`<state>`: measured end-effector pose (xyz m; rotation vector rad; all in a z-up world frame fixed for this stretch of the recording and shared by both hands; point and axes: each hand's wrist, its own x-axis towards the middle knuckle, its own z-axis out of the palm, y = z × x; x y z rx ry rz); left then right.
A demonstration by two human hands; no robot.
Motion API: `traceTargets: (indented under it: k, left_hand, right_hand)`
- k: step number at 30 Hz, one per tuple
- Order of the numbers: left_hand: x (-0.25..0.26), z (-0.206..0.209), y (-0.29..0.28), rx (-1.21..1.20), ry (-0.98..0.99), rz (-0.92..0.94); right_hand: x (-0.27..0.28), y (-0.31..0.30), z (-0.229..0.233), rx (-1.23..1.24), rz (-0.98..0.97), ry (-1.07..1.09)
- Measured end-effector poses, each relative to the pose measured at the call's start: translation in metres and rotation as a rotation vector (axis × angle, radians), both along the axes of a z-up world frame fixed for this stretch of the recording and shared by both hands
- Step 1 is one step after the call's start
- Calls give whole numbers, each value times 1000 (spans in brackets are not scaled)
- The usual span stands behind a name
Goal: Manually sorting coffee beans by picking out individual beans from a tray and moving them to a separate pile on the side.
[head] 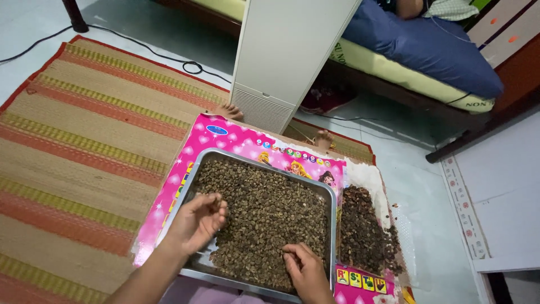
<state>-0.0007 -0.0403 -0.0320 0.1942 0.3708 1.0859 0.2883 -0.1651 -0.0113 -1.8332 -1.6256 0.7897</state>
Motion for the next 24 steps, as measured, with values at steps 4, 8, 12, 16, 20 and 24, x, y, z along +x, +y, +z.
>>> traceTargets:
  k: [4,8,12,16,20,24]
  left_hand:
    - [17,0,-3,-82,58,0]
    - [21,4,4,-112,86,-44]
    - [19,45,5,-185,224,-4]
    - [13,60,5,-215,183,22]
    - [6,48,7,-275,222,117]
    - [-5,-10,19,-268,110,231]
  right_hand:
    - [2,0,2,-31,-12,-32]
    - [1,1,5,-51,7,-20]
    - [-7,3,26,-124,64,-16]
    - [-9,19,44,-100,137,-1]
    - [-17,48,73,23,202,-51]
    - [-30,94,85,146,331,-116]
